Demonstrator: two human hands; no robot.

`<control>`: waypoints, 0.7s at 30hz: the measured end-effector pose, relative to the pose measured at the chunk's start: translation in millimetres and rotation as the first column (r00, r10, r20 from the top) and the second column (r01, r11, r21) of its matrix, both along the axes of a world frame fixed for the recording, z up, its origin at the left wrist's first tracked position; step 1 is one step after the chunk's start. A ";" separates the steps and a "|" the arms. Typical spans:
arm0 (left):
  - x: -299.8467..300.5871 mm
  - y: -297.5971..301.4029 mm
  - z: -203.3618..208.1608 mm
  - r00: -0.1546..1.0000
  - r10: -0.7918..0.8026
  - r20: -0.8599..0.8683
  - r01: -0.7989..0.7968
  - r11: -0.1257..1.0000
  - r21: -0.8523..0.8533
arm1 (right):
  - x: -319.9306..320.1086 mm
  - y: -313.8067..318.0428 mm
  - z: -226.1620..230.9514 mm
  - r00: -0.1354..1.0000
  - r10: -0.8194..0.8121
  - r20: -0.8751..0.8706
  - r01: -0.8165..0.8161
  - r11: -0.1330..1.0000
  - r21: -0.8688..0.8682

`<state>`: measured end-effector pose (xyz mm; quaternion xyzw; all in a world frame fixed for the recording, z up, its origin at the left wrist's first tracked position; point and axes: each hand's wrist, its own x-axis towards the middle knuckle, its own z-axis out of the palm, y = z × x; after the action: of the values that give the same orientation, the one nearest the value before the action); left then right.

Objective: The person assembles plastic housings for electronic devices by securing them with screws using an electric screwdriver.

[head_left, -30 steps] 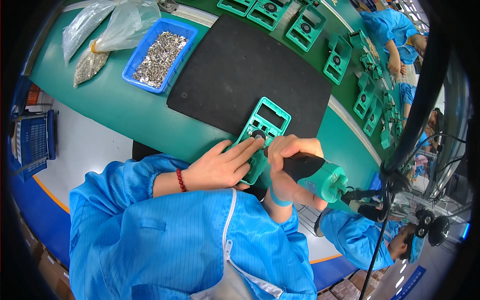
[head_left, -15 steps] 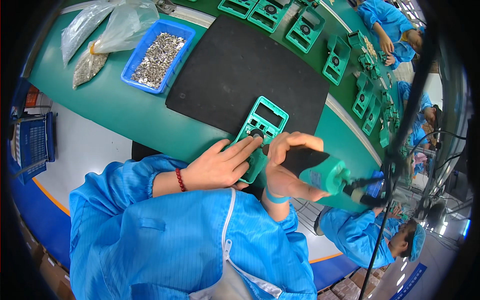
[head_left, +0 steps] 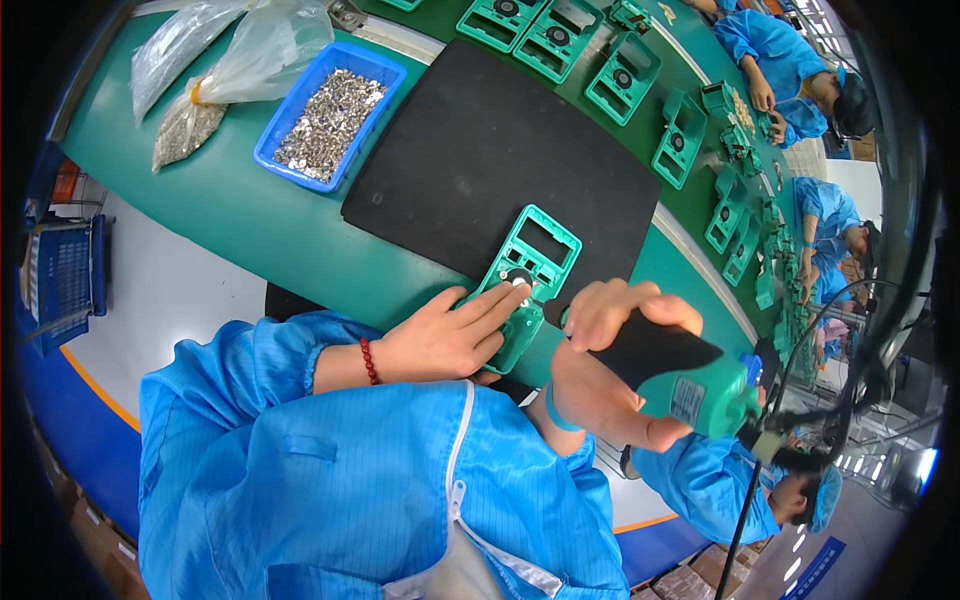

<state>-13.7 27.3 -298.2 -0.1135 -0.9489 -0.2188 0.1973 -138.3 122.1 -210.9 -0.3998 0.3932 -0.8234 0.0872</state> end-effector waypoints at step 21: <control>0.7 3.1 -11.7 0.999 0.006 -0.038 -0.007 1.000 -0.024 | -11.3 -27.3 -32.5 0.992 0.104 0.076 -0.110 0.991 0.081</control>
<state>-13.0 30.4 -309.9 -0.1167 -0.9480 -0.2044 0.2144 -149.6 94.8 -243.4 -0.3863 0.4025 -0.8138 0.1624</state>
